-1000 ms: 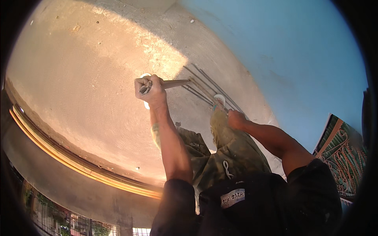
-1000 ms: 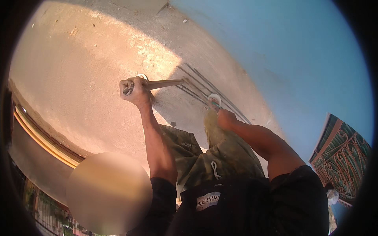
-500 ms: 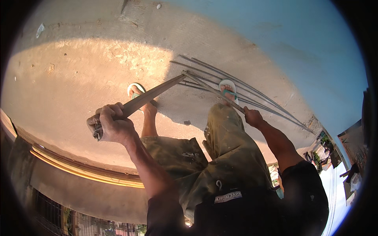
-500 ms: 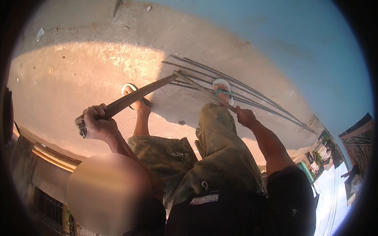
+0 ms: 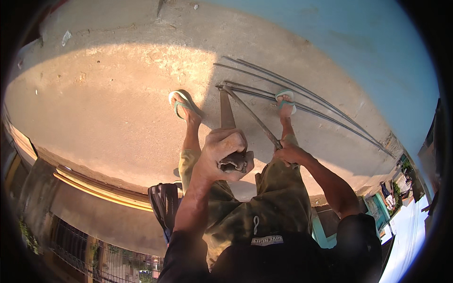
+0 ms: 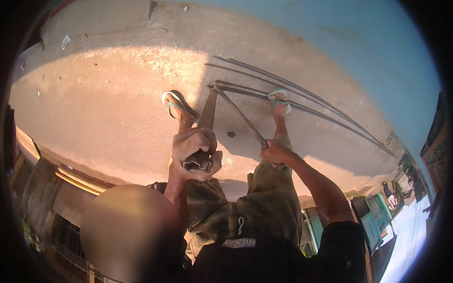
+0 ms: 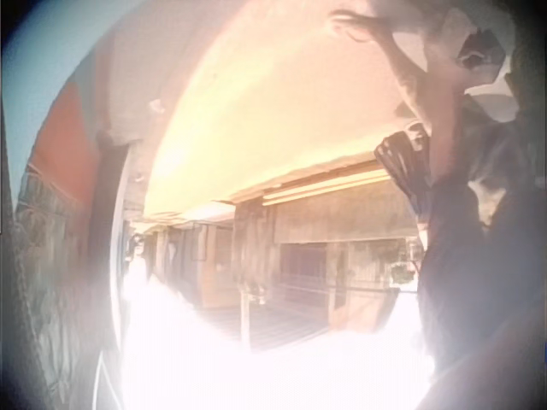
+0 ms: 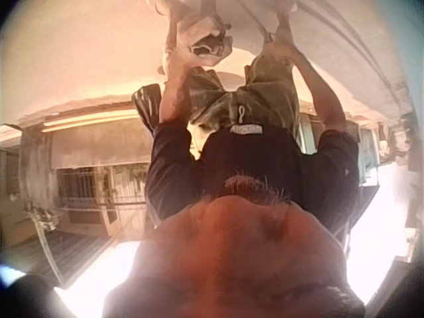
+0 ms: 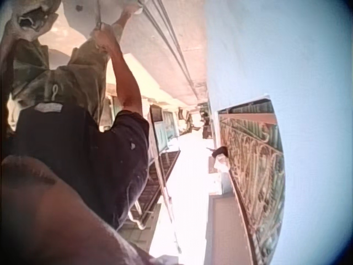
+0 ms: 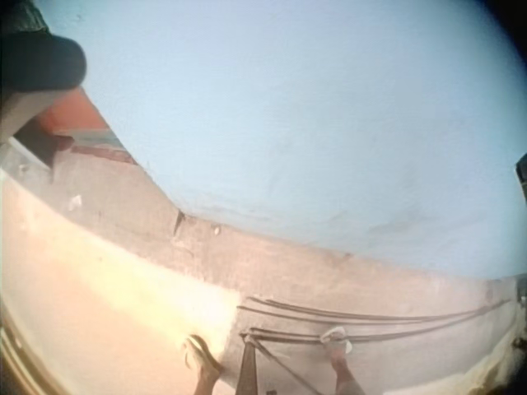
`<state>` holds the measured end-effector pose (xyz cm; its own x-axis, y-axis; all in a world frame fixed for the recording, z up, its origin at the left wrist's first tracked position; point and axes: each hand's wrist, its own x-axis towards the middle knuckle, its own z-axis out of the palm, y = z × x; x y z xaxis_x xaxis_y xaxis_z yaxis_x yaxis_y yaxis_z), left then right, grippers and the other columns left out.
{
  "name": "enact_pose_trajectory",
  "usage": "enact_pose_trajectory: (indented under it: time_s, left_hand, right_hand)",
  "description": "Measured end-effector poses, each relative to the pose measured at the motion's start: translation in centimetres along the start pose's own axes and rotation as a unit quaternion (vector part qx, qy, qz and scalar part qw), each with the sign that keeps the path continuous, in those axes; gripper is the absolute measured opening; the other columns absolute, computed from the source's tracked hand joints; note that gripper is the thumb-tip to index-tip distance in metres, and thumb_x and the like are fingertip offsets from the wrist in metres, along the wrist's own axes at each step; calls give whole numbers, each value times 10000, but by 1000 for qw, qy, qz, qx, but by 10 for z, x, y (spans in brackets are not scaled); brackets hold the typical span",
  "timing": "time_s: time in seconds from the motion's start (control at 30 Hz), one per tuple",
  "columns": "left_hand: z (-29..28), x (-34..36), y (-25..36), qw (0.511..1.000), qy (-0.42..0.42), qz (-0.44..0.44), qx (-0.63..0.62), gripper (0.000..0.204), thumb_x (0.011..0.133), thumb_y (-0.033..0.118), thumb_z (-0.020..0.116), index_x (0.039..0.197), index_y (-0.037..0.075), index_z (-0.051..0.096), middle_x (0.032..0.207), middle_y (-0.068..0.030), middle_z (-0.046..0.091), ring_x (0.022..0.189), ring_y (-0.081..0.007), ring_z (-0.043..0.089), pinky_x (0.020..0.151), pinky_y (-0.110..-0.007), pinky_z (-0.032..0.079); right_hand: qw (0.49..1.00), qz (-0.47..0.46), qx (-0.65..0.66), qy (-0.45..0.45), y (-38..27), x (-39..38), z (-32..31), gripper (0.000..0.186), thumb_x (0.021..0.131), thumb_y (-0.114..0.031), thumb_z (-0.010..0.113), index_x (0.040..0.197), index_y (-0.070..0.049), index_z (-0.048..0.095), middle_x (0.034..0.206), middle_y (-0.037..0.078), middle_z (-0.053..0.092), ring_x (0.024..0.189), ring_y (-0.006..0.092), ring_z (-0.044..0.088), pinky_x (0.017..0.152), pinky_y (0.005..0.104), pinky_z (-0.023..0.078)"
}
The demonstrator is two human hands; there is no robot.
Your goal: The person uses a hand saw to cut several long metal rods on a concrete floor. After cutting, the person walks through a narrow alleyway and enters a cluttered construction area, where they pick up a bundle of wire ties and a pair of pliers.
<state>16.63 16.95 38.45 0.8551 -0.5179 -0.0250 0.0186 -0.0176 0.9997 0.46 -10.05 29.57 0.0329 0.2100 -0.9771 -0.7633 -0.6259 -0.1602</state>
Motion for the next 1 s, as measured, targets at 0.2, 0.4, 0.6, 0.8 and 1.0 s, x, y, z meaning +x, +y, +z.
enact_pose_trajectory:
  time_s: [0.2,0.4,0.6,0.8,1.0]
  left_hand:
    - [-17,-6,27,937,331,-15,-112,292,723,-155,546,768,56,349,625,-73,493,523,-126,454,553,-282,460]
    - [-32,10,48,879,465,-6,-104,273,769,-96,572,780,65,352,616,-79,479,536,-146,498,558,-326,482]
    - [-43,17,19,823,564,4,-74,242,744,-91,555,767,61,369,615,-66,456,529,-143,485,580,-326,483]
    - [-57,-4,-41,767,638,-32,-54,182,755,-55,512,750,81,391,606,-58,457,543,-146,454,633,-340,499]
    - [-76,-39,-58,831,552,-14,-68,150,811,23,479,742,127,396,597,-3,355,562,-126,388,675,-346,464]
  right_hand:
    - [992,-49,32,110,-5,-18,25,215,805,-116,563,928,52,511,779,219,588,726,369,611,650,439,475]
    - [988,-23,-34,146,18,84,98,286,792,-105,548,1003,82,502,948,321,609,924,449,616,796,498,482]
    - [984,-27,-58,165,29,61,88,315,788,-108,557,1055,40,480,930,299,625,923,442,618,783,525,479]
    - [966,-40,-112,228,10,54,10,286,813,-151,631,1004,-11,471,832,280,622,858,440,623,722,501,490]
    - [861,-231,-229,391,12,230,-58,234,845,-121,638,988,-13,487,780,188,607,751,389,624,663,465,485]
